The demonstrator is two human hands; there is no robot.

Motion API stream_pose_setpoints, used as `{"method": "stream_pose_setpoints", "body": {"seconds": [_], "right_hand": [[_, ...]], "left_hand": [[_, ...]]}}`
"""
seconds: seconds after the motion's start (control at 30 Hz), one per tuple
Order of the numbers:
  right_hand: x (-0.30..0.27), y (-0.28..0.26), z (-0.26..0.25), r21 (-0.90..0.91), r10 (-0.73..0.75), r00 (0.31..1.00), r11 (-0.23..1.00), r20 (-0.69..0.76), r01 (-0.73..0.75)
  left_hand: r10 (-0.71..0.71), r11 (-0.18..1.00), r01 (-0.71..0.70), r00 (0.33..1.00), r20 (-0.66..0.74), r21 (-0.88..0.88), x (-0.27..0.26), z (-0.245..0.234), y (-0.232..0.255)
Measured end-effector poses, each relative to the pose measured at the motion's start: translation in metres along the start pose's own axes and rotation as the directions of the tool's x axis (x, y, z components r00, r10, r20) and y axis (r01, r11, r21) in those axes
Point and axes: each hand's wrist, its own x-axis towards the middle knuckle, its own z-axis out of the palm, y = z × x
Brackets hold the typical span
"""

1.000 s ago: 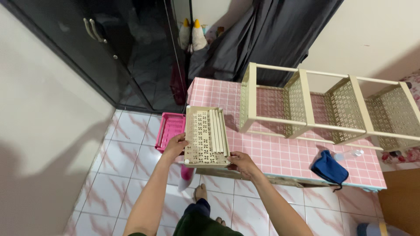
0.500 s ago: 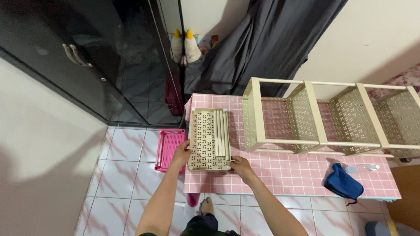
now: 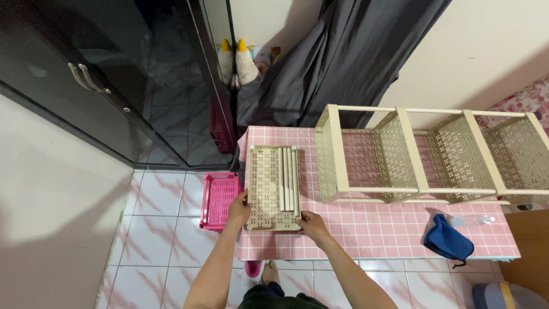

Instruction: The person assembles a beige plastic storage rack by inserting vertical support rods into the tray bases and connecting the trays together. They handle the trays and rods by hand, aligning and securing each component to form a multi-tiered rack.

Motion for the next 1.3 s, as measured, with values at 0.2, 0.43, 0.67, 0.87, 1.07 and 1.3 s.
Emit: {"method": "stream_pose_setpoints", "body": {"seconds": [0.2,0.43,0.67,0.87,1.07,1.3], "right_hand": [[-0.008,-0.006,-0.007,-0.162,-0.066,0.995,0.985,-0.075,0.053],[-0.065,-0.061,-0.061,-0.436,-0.455,0.884,0.821,-0.108,0.369],[-0.095,-0.134,-0.140,-0.788,-0.875,0.480,0.251,0.063,0.562],[-0.062,-0.137,-0.183,-0.710,-0.811,0.478,0.114,0.337,0.695],[-0.044,-0.123,-0.187,-0.758,-0.713,0.601,0.151,0.361,0.634],[-0.052,-0.128,-0.188,-0.759,-0.771,0.521,0.075,0.367,0.646]], "left_hand": [[0.067,0.984,-0.050,0.994,-0.092,0.170,-0.012,0.002,0.023],[0.483,0.853,-0.451,0.873,-0.069,0.264,-0.061,0.028,0.115],[0.302,0.953,-0.282,0.922,0.243,-0.115,-0.085,0.084,0.203],[0.270,0.963,-0.265,0.938,0.217,-0.053,-0.077,0.139,0.234],[0.178,0.975,-0.191,0.977,0.120,0.111,-0.079,0.171,0.239],[0.134,0.991,-0.132,0.986,0.098,-0.031,-0.092,0.169,0.247]]}}
